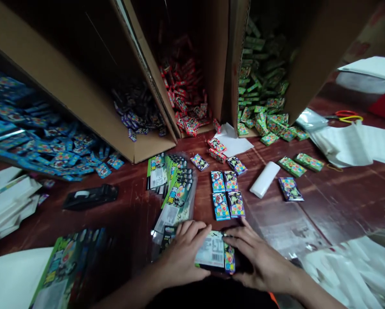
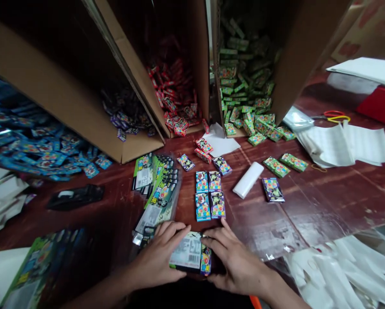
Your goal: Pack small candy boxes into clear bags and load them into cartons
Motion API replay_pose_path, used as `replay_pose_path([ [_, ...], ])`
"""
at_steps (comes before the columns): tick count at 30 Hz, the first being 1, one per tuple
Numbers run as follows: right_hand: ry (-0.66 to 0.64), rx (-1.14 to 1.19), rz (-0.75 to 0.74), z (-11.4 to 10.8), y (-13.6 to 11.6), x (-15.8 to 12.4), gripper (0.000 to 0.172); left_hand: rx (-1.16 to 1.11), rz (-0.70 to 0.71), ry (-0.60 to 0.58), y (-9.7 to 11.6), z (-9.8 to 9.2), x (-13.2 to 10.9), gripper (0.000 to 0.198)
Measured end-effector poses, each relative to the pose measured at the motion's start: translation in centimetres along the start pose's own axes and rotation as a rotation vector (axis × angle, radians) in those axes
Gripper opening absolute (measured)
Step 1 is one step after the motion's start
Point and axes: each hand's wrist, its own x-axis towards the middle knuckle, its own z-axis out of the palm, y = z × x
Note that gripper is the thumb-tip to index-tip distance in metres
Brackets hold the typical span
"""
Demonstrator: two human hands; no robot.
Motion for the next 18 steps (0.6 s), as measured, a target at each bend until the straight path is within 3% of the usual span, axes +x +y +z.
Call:
replay_pose_path([
  [2,0.039,-0.002,0.045,0.1,0.5,0.3,0.073,-0.009,-0.035,-0.006,-0.2,-0.7,0.4,0.099],
  [5,0.143,-0.077,0.135,0.2,0.5,1.0,0.055,-0.019,-0.136,-0.001,-0.7,-1.3,0.8,0.103],
  [7,0.101,-0.121,0.110,-0.2,0.1,1.6,0.050,-0.024,-0.157,-0.014,-1.0,-1.3,1.1,0.105],
  [10,0.014,-0.178,0.033,-2.0,0.1,2.6,0.056,-0.026,-0.121,-0.064,-1.8,-1.7,2.1,0.109],
  [12,0.108,-0.249,0.036,-4.7,1.6,3.5,0.055,-0.013,-0.079,-0.065,-2.4,-3.0,3.7,0.117],
  [14,0.297,-0.356,0.123,-8.6,4.5,4.6,0.046,0.023,-0.037,0.038,-3.0,-5.1,6.8,0.112],
  [16,0.467,-0.492,0.324,-13.5,8.5,6.1,0.043,0.080,-0.011,0.236,-3.6,-7.3,11.5,0.083],
  [17,0.503,-0.573,0.505,-15.9,10.7,7.1,0.046,0.103,-0.002,0.337,-3.8,-8.1,14.3,0.071],
  [18,0.540,-0.607,0.623,-18.0,12.8,8.1,0.050,0.118,0.003,0.407,-3.9,-8.7,17.1,0.067],
])
